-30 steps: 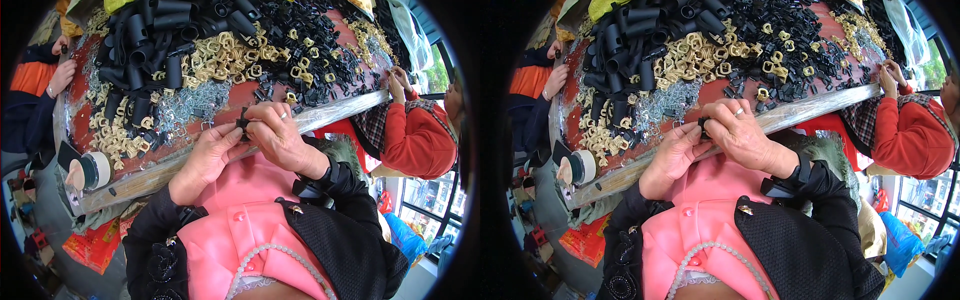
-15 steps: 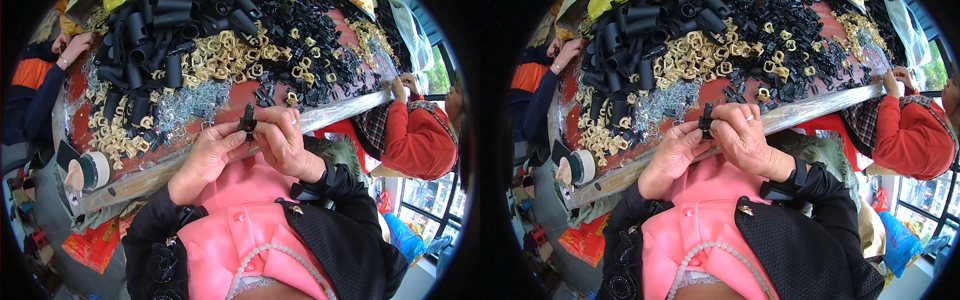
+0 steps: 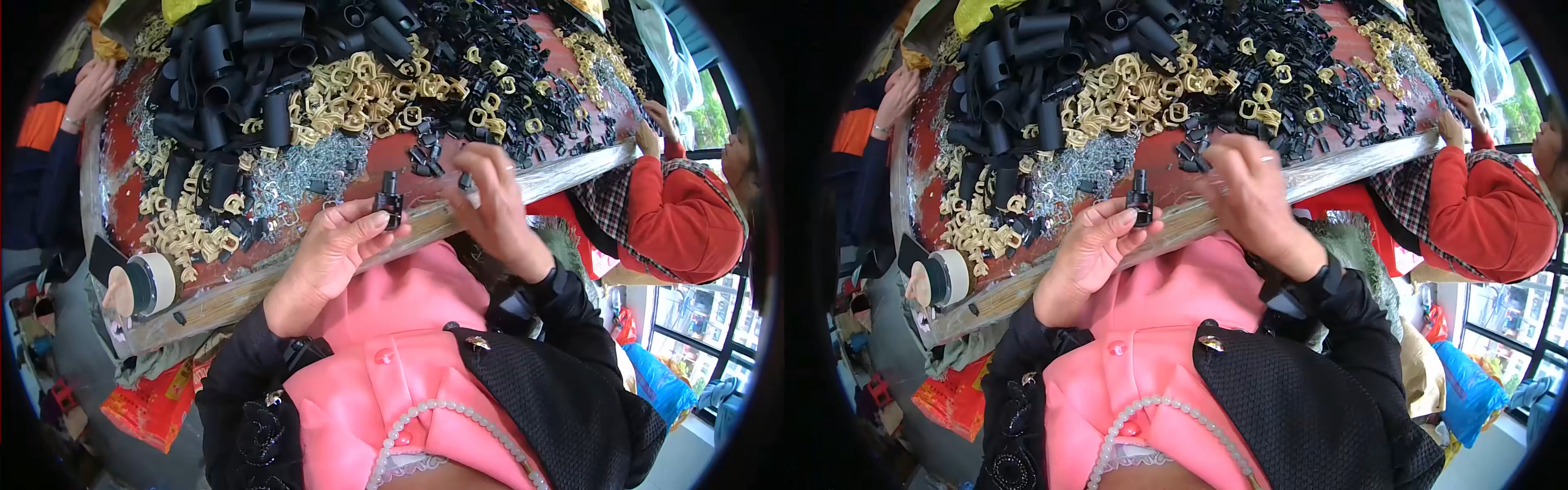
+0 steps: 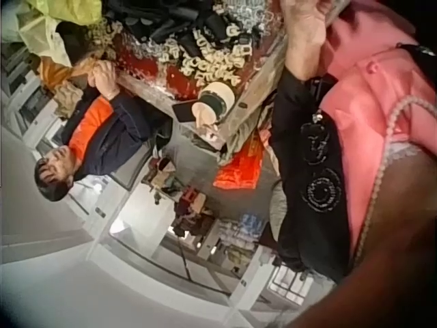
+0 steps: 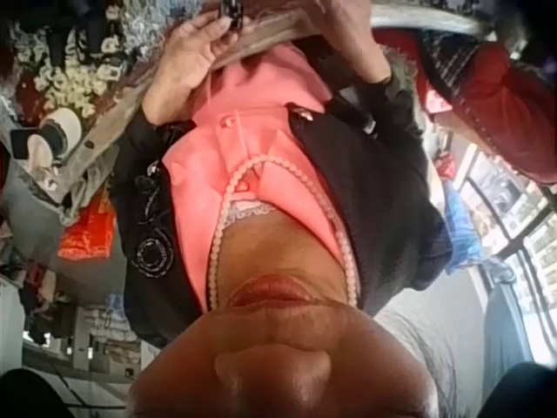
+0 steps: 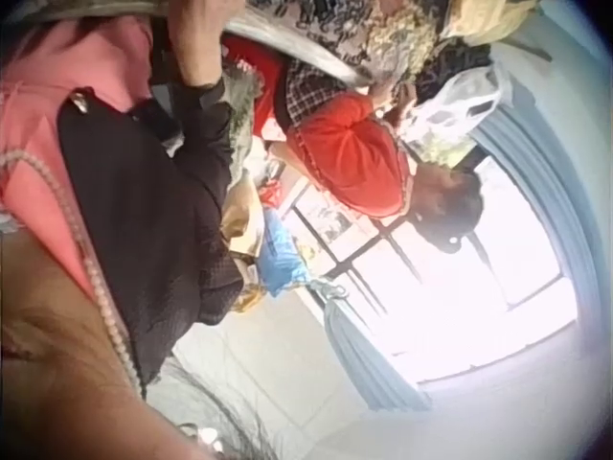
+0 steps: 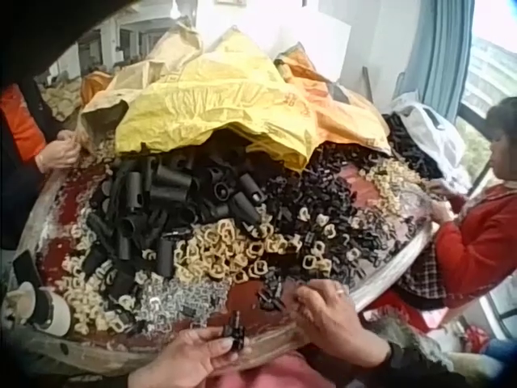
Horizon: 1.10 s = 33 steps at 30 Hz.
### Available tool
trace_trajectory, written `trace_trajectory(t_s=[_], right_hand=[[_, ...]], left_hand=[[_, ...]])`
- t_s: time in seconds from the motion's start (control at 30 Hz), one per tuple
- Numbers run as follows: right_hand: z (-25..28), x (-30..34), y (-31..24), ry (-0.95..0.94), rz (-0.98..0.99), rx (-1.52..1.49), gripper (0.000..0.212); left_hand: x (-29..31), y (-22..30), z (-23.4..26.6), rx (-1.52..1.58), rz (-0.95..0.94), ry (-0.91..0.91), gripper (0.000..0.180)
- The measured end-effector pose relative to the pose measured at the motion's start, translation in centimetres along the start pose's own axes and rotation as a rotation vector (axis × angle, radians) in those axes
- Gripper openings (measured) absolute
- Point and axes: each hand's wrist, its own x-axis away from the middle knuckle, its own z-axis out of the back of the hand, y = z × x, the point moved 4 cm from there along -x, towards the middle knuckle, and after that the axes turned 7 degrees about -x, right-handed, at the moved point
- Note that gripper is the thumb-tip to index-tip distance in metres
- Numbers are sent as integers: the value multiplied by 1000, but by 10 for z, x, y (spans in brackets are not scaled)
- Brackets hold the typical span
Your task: Assemble small plastic components by hand at a factory workstation.
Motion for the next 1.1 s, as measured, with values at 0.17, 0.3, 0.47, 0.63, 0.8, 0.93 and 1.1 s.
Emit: trace_trajectory(t_s=[0.17, 0.3, 0.47, 0.63, 0.8, 0.93, 1.1], right_hand=[[13, 18, 59, -172, -129, 416, 17], [5, 11, 61, -127, -412, -153, 9], [-21, 4, 32, -53, -604, -877, 17], [-40, 11, 12, -207, -699, -1147, 17], [-35, 9, 3, -85, -492, -800, 18], [-23, -4, -14, -139, -118, -406, 18], [-24, -3, -7, -195, -146, -455, 15]], left_hand=[[-3, -3, -8, -10, 22, 10, 23], [-6, -3, -3, -6, -5, -12, 23], [-12, 0, -10, 47, -104, 4, 22], [-10, 5, -15, 114, -204, -49, 23], [-10, 2, -10, 87, -196, -48, 23], [-10, 0, -7, 100, -183, -56, 24], [-9, -2, -5, 155, -174, -53, 24]])
